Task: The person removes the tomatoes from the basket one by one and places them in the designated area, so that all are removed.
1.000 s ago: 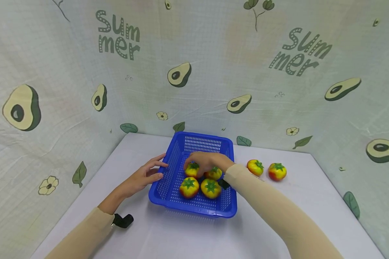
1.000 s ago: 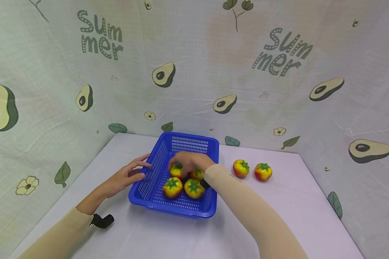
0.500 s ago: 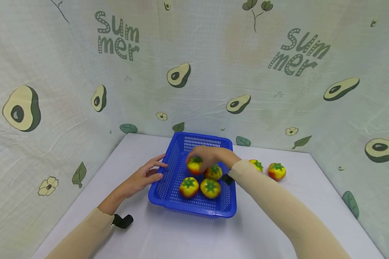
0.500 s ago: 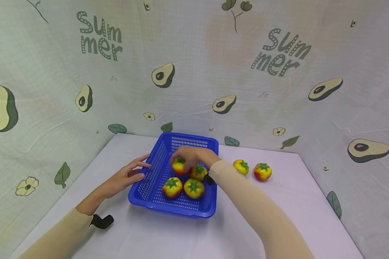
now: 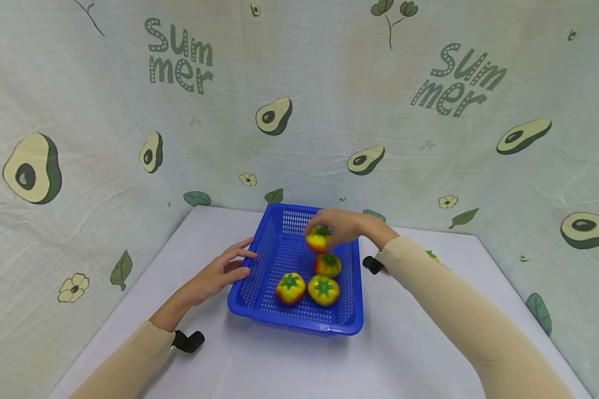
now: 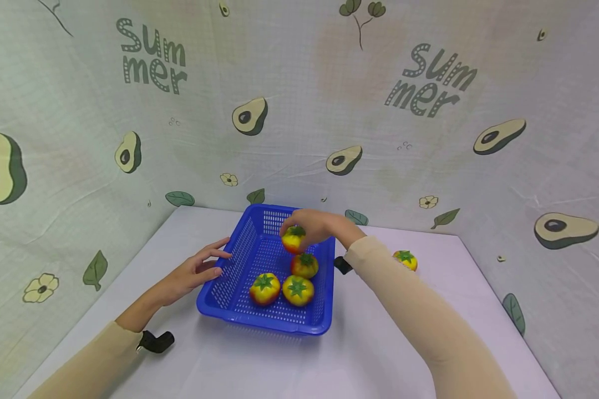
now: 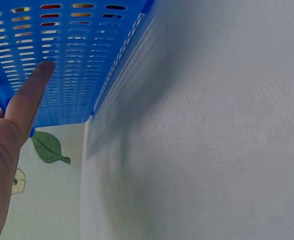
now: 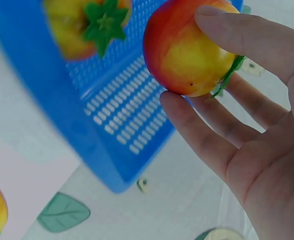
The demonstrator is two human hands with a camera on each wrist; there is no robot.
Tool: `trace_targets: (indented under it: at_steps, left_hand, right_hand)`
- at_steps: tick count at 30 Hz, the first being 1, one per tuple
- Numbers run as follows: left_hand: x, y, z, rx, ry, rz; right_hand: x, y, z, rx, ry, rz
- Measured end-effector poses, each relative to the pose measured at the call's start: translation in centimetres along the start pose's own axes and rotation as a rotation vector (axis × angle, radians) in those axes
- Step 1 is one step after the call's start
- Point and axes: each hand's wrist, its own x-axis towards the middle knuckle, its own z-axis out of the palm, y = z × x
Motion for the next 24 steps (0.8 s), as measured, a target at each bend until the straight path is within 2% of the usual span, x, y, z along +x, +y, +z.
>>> trace_targets:
  at_steps: [10,17,24]
  left_hand:
    - [0.0,0.2,0.1,0.012,0.009,0.000]
    - [0.0,0.2,0.1,0.027,0.018,0.000]
    - [0.1,0.2,0.1,0.021,0.013,-0.003]
  right_hand:
    - [-4.2,2.3,-1.4,-0.012,0.067,0.058]
    - [-7.4,4.1,-2.3,0.025,0.109,0.114]
    - [-10.6,5.6,-2.5,0.028,0.144,0.159]
